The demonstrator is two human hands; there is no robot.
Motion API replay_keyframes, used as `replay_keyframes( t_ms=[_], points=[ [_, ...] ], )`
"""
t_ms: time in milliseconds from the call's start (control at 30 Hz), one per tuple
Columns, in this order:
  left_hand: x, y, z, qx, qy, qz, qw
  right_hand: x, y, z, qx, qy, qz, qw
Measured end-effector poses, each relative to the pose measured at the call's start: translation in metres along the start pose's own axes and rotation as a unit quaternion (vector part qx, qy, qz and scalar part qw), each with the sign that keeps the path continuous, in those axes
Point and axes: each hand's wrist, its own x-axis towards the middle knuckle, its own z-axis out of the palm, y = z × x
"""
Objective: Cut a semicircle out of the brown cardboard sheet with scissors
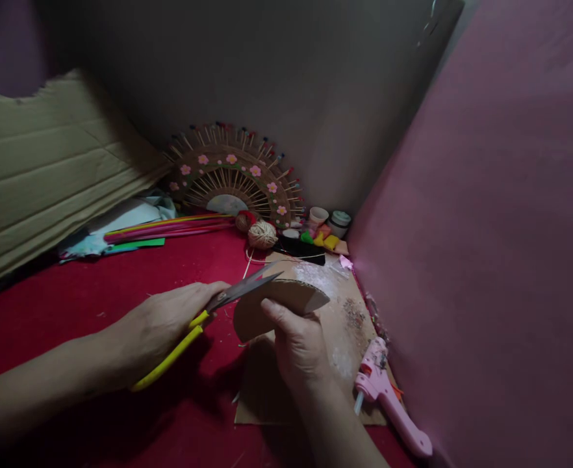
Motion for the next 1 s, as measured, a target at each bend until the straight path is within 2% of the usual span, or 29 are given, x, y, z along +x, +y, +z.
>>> replay_keyframes(
  t_ms=[267,567,800,1000],
  points=[
    [-0.001,-0.0047,0.0113,0.017,-0.029,-0.028,0.999,0.0017,-0.0012,-0.0024,0.008,-0.016,0.002,1.0],
    [0.0008,-0.0019,0.0099,0.027,-0.029,-0.028,0.999,0.0009,-0.0028,0.0001,0.005,0.033,0.03,0.999],
    [-0.0009,-0.0053,0.0116,0.017,-0.035,-0.019,0.999,0.0021,0.0016,-0.0045,0.006,-0.013,0.044,0.999],
    [-0.001,-0.0074,0.0113,0.024,-0.026,0.013,0.999,0.0025,0.0022,-0.0055,0.008,-0.01,0.048,0.999]
  ],
)
